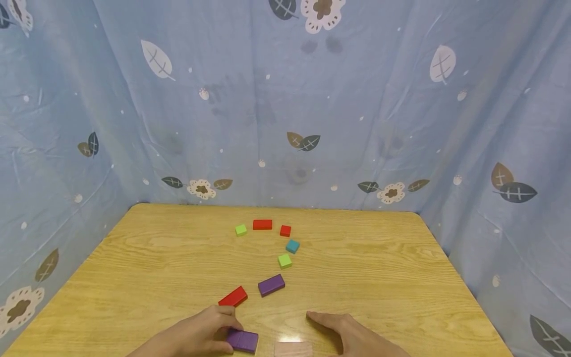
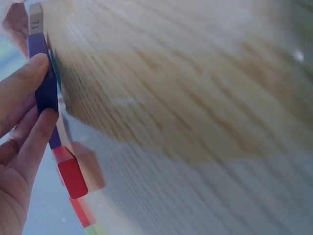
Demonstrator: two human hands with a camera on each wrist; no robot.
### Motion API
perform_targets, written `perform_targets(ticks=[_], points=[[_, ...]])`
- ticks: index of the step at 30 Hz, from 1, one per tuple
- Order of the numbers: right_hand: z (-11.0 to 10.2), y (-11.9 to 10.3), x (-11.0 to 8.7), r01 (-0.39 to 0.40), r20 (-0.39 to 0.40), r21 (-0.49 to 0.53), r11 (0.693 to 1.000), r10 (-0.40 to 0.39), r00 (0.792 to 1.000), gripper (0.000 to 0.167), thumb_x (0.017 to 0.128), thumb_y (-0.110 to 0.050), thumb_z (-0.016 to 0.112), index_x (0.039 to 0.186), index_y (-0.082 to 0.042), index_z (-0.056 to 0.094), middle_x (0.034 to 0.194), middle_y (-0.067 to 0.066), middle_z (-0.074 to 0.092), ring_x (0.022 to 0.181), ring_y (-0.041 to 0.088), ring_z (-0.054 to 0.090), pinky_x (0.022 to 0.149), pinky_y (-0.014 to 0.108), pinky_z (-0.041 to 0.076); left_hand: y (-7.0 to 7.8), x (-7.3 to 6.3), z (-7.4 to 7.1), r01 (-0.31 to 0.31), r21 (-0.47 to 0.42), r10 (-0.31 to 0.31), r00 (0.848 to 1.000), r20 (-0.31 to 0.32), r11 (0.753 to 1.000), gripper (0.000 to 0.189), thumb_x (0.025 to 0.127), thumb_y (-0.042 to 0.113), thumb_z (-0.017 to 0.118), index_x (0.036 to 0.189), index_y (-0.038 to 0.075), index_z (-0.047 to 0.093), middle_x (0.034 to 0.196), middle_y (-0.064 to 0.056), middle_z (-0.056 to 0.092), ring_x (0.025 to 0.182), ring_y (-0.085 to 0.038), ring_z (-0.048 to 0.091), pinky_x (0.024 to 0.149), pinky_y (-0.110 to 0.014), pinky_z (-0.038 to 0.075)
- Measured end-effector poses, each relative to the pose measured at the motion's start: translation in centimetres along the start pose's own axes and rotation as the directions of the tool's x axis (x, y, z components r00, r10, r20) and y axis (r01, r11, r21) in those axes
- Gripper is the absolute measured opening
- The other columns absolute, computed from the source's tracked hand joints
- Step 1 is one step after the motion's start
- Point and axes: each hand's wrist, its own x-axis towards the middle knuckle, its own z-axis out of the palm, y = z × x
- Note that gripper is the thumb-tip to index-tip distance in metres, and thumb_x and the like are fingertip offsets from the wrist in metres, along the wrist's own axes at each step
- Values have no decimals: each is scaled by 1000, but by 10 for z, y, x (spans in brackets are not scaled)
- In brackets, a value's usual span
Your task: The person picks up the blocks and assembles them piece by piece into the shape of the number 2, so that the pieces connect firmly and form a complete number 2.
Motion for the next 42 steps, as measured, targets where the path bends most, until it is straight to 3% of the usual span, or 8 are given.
perform_targets(ticks=[16, 29, 36, 39, 42], points=[[2, 5, 1, 92, -35, -35, 995, -93, 995, 73, 82, -38, 72, 146, -25, 40, 143, -2, 46, 128, 19, 45, 97, 31, 44, -1, 6, 1, -17, -11, 16, 1000, -27, 1000, 30, 87, 31, 70, 108, 10, 72, 94, 14, 57, 79, 6, 45, 68, -10, 42], [2, 9, 1, 159, -52, -46, 986, -161, 986, 74, 82, -39, 73, 146, -20, 41, 142, 2, 48, 126, 18, 47, 96, 29, 45, 0, 10, 3, -3, -18, 3, 1000, -14, 1000, 26, 83, 21, 74, 106, 9, 73, 90, 15, 55, 77, 5, 44, 65, -10, 41], [2, 10, 2, 161, -57, -52, 986, -164, 985, 75, 81, -41, 74, 146, -20, 41, 141, 3, 48, 126, 18, 47, 96, 30, 45, 0, 10, 5, -30, 9, 31, 999, -44, 999, 26, 82, 22, 75, 104, 9, 73, 89, 14, 55, 76, 5, 43, 64, -8, 40], [1, 7, 1, 141, -47, -61, 988, -144, 988, 75, 82, -42, 73, 146, -21, 41, 142, 2, 47, 126, 19, 47, 96, 30, 45, 1, 10, 6, 0, -15, 0, 999, -45, 1000, 26, 81, 21, 76, 103, 9, 73, 90, 14, 56, 76, 6, 44, 64, -9, 41], [-1, 0, 0, 72, -26, -72, 995, -74, 997, 74, 82, -48, 72, 146, -25, 42, 141, -1, 48, 126, 18, 47, 95, 29, 46, 2, 11, 6, 55, -60, -58, 998, -34, 997, 26, 80, 19, 77, 103, 8, 72, 94, 14, 58, 79, 6, 46, 67, -12, 44]])
